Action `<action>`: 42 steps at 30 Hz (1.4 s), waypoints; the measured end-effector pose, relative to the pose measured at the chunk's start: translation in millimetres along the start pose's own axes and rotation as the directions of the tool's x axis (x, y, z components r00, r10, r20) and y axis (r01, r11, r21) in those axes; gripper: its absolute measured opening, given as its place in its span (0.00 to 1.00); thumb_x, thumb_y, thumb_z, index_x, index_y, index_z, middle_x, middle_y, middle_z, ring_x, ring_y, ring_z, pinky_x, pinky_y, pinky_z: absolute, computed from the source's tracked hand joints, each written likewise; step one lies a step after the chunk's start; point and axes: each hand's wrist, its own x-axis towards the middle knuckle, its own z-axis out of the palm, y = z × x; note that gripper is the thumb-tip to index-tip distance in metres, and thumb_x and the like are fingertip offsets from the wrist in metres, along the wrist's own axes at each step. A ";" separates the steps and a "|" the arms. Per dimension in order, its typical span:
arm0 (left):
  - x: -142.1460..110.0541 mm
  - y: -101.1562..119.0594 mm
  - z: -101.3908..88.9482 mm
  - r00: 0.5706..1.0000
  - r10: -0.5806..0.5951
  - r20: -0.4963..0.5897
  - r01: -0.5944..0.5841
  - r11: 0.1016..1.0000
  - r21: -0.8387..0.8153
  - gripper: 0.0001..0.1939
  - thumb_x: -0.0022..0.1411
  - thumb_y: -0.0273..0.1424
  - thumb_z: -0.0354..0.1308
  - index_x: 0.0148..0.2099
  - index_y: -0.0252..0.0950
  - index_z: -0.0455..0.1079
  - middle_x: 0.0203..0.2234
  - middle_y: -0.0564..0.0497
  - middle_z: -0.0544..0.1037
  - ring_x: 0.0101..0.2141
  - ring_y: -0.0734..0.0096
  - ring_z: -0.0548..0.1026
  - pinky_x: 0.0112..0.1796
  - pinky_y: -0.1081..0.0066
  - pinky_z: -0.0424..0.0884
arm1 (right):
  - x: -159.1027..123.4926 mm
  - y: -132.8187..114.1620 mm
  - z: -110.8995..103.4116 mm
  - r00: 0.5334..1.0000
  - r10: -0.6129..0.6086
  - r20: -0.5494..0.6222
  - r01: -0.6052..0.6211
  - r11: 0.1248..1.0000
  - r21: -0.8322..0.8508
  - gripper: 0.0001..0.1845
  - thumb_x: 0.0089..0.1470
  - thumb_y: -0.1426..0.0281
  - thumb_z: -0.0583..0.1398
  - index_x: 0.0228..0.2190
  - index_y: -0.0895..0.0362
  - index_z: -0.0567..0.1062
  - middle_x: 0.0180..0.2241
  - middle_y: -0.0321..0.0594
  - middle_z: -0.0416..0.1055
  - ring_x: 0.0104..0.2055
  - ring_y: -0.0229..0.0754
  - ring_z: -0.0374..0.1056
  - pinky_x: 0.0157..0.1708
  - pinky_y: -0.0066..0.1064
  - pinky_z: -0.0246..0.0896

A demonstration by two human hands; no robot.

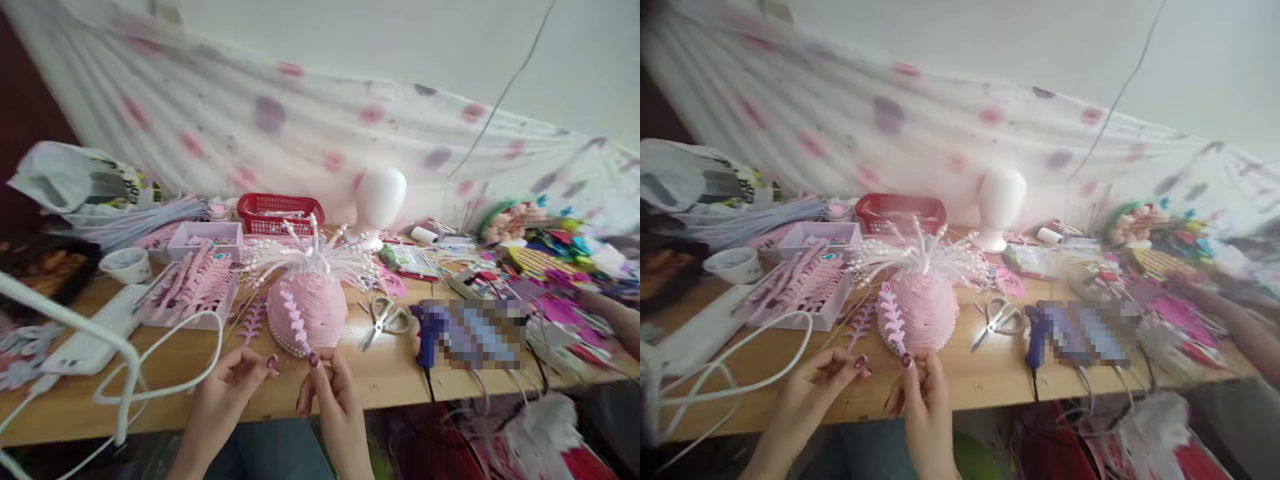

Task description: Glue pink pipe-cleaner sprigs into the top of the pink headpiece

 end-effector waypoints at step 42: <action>46.5 60.5 -22.4 0.879 -0.079 -0.470 -0.243 0.774 -0.584 0.23 0.47 0.46 0.70 0.40 0.33 0.77 0.27 0.48 0.81 0.28 0.67 0.78 0.28 0.73 0.74 | 32.7 -8.4 81.4 0.931 -0.278 0.235 0.318 0.937 -0.149 0.18 0.65 0.55 0.52 0.42 0.55 0.72 0.31 0.38 0.70 0.28 0.37 0.66 0.24 0.25 0.60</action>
